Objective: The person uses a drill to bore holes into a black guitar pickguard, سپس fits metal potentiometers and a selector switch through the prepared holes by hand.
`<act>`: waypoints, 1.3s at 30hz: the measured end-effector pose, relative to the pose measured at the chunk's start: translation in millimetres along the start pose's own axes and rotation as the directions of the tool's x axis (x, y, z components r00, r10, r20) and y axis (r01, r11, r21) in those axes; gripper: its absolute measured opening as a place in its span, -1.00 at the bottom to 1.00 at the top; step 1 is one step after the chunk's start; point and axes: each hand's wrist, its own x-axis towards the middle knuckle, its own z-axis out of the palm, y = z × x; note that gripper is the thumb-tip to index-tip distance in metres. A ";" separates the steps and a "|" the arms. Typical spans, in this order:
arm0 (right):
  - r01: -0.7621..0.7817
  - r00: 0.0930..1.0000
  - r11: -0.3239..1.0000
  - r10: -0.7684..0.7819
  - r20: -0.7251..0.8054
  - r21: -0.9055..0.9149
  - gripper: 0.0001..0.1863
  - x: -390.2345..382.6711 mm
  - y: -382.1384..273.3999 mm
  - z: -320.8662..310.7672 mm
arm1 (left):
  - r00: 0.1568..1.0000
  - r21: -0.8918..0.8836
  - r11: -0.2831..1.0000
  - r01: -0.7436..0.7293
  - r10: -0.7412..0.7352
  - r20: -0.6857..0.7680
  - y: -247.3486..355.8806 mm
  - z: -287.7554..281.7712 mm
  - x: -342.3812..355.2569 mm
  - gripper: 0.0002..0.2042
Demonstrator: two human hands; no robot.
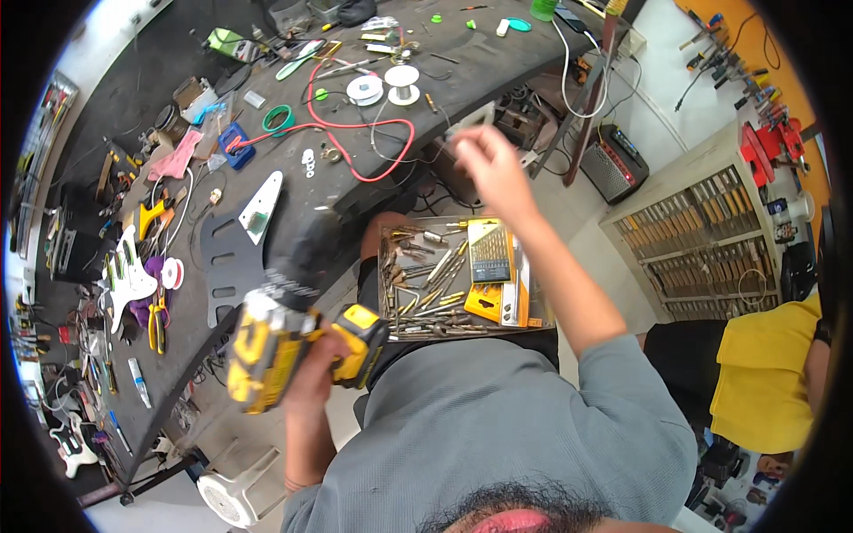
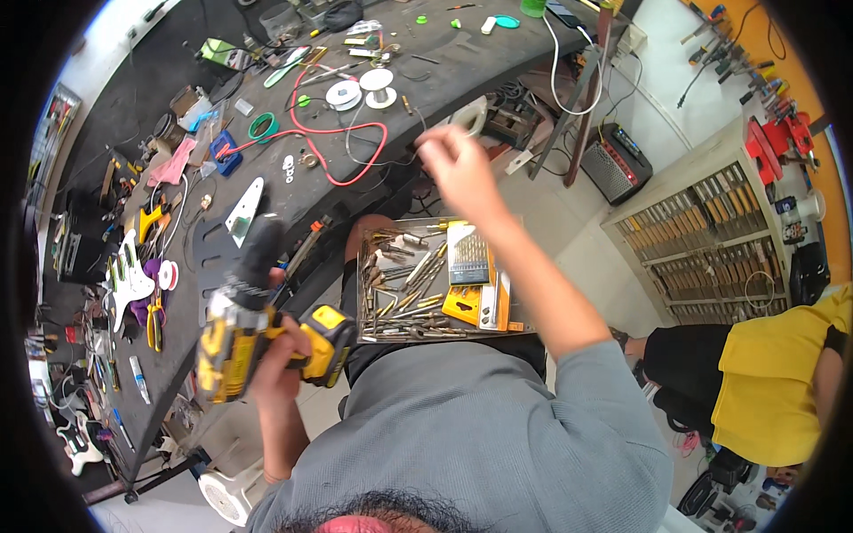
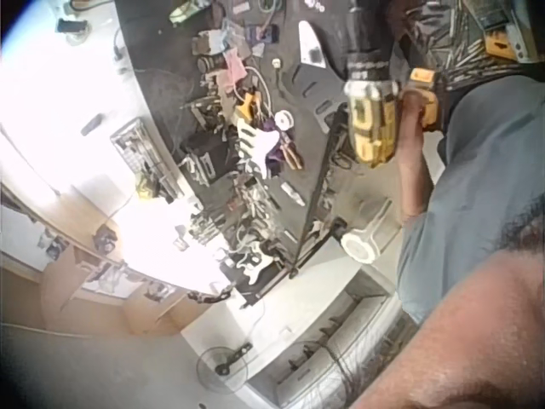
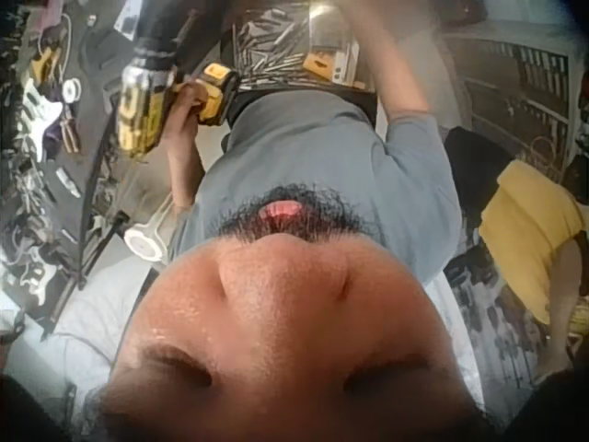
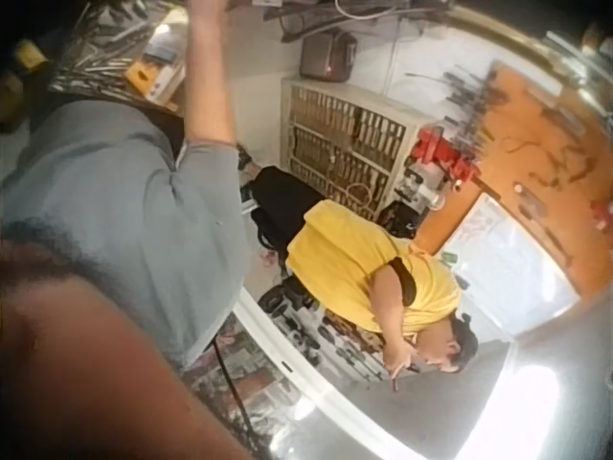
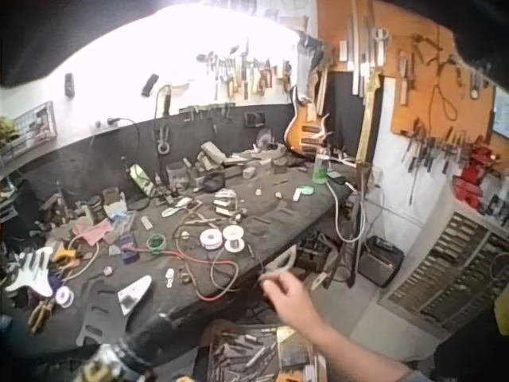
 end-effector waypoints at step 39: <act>0.072 0.981 0.390 -0.192 -0.005 -0.918 -0.42 211.3 -24.8 -6.4 | 0.984 0.569 0.804 -0.170 0.108 0.142 -45.7 64.8 36.2 -0.19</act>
